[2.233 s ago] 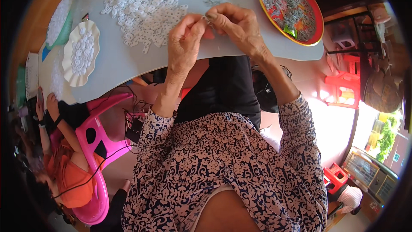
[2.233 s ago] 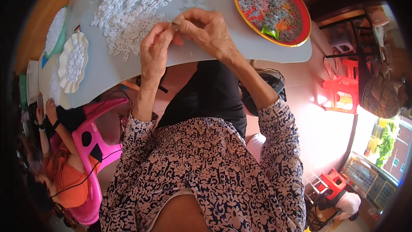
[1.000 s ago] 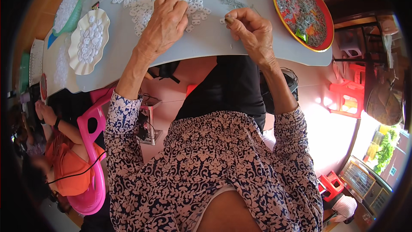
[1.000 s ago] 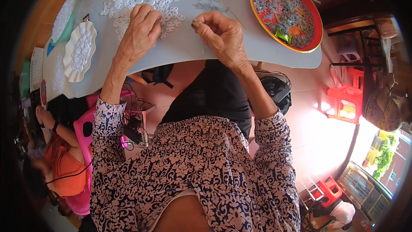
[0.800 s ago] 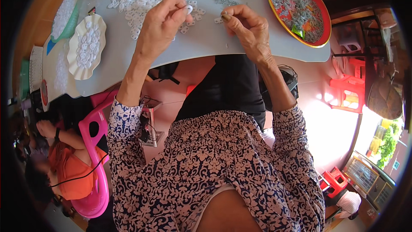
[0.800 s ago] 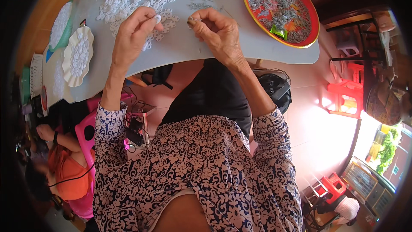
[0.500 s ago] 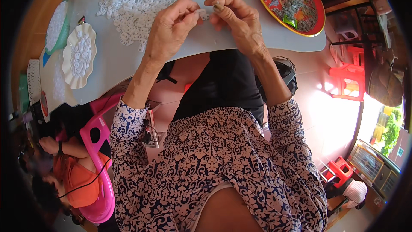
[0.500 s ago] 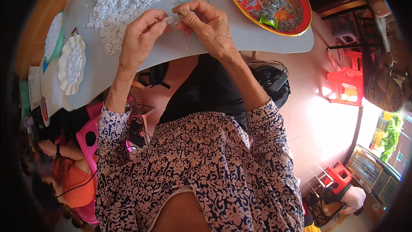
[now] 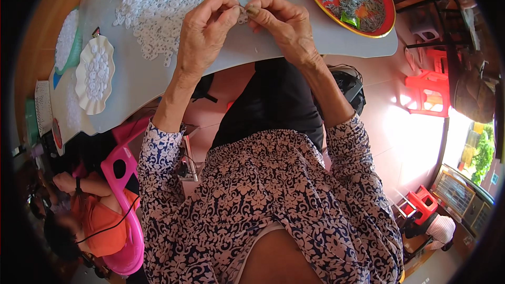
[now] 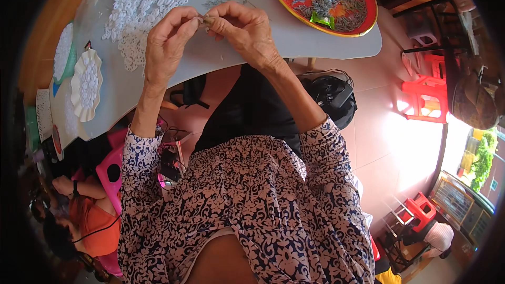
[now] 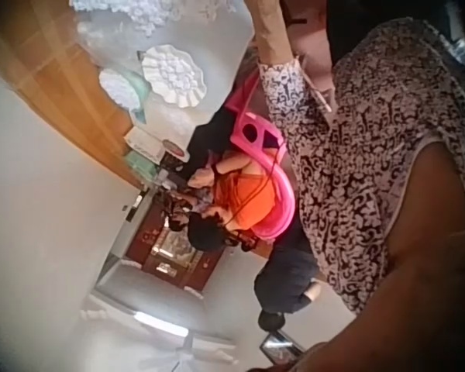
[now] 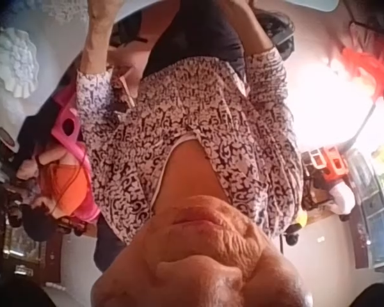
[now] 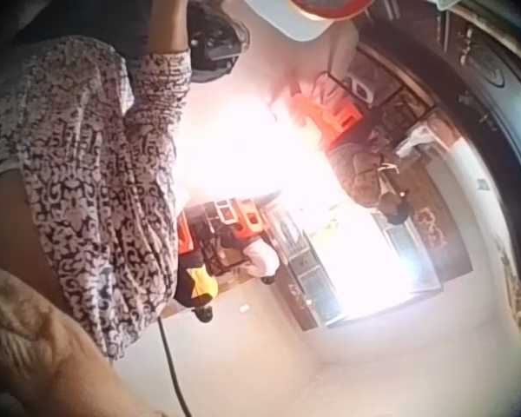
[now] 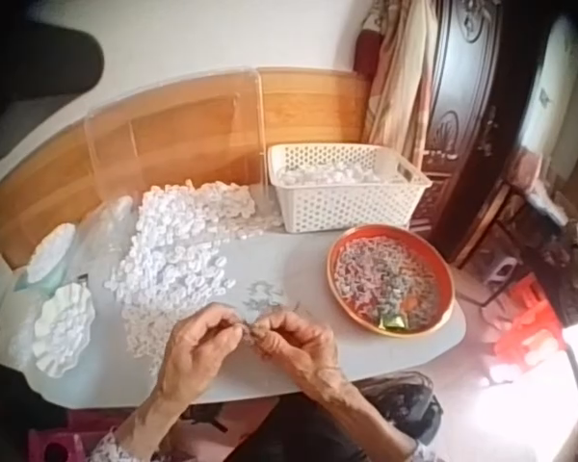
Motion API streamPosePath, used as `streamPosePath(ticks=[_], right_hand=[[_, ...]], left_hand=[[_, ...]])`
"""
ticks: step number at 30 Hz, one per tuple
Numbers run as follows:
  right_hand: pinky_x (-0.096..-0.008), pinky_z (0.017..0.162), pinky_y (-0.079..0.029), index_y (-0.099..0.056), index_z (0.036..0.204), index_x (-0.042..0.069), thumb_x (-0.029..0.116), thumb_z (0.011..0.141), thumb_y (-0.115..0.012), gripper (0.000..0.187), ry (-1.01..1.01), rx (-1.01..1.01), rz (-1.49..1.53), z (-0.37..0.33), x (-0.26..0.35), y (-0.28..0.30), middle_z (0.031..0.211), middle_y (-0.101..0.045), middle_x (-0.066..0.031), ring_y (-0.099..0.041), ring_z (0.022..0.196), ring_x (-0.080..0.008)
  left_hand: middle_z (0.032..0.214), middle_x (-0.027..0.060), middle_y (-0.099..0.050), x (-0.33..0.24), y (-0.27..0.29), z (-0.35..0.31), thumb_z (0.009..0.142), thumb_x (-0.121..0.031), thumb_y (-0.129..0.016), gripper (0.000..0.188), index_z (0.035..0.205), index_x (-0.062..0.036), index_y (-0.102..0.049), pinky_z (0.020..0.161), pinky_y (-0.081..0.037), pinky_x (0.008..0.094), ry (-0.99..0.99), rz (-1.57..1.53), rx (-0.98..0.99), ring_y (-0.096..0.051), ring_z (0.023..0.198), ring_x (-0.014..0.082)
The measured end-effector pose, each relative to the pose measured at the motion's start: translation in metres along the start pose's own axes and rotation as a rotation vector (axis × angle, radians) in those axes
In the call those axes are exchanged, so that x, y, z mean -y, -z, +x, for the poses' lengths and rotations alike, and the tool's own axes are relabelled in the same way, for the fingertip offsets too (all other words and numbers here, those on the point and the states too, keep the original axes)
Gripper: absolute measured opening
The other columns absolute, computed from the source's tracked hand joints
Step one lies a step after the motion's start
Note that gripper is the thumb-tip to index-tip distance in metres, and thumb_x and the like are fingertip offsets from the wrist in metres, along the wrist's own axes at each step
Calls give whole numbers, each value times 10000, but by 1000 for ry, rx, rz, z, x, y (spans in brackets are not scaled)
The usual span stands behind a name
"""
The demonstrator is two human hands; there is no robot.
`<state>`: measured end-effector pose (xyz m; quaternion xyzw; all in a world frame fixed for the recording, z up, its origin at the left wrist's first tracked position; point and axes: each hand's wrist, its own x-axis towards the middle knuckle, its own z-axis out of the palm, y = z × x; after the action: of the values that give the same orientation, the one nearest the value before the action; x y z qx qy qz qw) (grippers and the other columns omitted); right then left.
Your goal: Assembling small white plastic parts into larger units by hand.
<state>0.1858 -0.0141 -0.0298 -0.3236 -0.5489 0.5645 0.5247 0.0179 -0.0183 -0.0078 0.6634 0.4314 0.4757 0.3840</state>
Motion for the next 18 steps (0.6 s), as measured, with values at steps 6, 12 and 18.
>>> streamPosePath(ticks=[6,12,18], right_hand=[[-199,621,-459,-645,951,7,134,865,-634,154,-37,-16,-14,-1,3,-2,775,-612,-1,-530,674,-57],[-202,623,-484,-610,1008,19,119,851,-651,191,-3,-28,38,0,1,-4,788,-613,4,-548,699,-52],[-210,642,-501,-574,1051,27,95,845,-652,231,10,-28,41,0,0,-3,801,-607,-4,-566,719,-57]], left_hand=[[753,-34,-566,11,1,5,859,-128,-619,132,945,-29,-610,593,-408,185,73,-162,-68,-493,674,36],[788,-16,-598,10,5,11,862,-145,-623,144,926,-17,-622,664,-441,203,122,-349,-19,-531,719,55],[778,-26,-583,9,4,13,868,-149,-616,146,925,-15,-621,677,-436,195,139,-307,-3,-523,725,49]])
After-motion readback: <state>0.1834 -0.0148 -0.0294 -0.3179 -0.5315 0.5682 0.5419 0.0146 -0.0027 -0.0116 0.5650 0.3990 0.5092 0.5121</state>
